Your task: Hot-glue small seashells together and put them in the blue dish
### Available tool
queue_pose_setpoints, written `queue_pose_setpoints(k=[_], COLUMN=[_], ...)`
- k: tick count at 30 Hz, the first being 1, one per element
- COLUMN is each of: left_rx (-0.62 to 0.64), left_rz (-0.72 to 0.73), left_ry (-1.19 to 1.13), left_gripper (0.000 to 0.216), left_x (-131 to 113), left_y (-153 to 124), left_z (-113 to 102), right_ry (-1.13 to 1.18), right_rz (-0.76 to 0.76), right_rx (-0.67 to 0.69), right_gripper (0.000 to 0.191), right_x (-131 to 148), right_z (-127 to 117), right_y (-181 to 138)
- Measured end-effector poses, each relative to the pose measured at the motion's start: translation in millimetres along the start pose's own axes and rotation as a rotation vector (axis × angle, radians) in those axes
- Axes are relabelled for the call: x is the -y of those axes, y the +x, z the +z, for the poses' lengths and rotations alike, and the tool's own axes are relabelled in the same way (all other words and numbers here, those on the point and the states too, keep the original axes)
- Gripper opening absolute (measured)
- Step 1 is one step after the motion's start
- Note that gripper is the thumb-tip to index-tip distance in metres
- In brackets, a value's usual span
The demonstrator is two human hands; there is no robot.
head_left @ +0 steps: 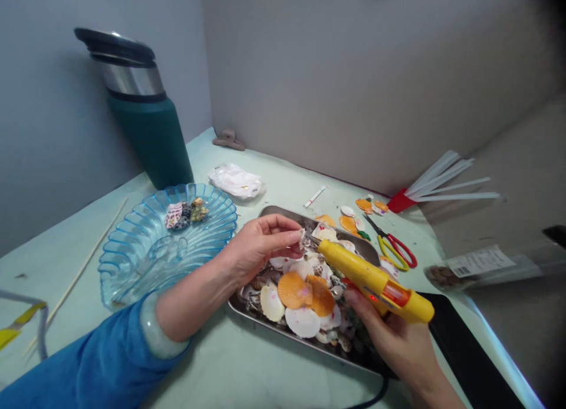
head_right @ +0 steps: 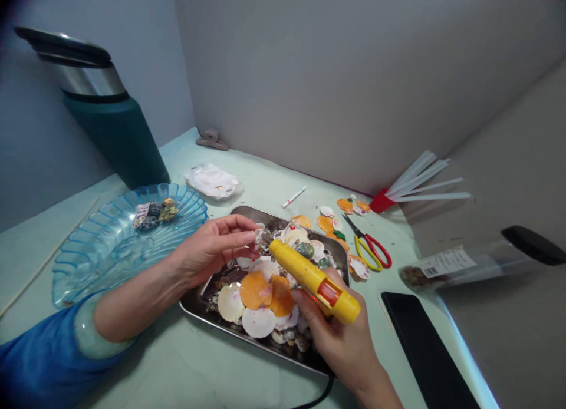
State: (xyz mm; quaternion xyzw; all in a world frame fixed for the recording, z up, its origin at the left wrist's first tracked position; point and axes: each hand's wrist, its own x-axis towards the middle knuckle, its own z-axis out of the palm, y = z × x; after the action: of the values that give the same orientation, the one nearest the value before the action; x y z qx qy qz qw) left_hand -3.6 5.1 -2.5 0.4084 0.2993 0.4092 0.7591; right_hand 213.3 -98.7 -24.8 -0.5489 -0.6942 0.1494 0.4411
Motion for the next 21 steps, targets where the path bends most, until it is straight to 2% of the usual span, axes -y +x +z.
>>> queue_pose_setpoints(k=[11,21], left_rx=[-0.016,0.028], left_rz=[-0.001,0.032], left_ry=[0.006,0.044], left_gripper=[0.021,0.022], left_x=[-0.7,2.6], left_y=[-0.6,-0.2], left_z=[1.2,-3.7], right_ry=[0.012,0.049], right_rz=[-0.01,0.004], right_rx=[0.0,-0.024], right_gripper=[0.013,0.002], right_x=[3.5,3.9], right_z=[-0.5,-0.2], right_y=[2.0,2.4])
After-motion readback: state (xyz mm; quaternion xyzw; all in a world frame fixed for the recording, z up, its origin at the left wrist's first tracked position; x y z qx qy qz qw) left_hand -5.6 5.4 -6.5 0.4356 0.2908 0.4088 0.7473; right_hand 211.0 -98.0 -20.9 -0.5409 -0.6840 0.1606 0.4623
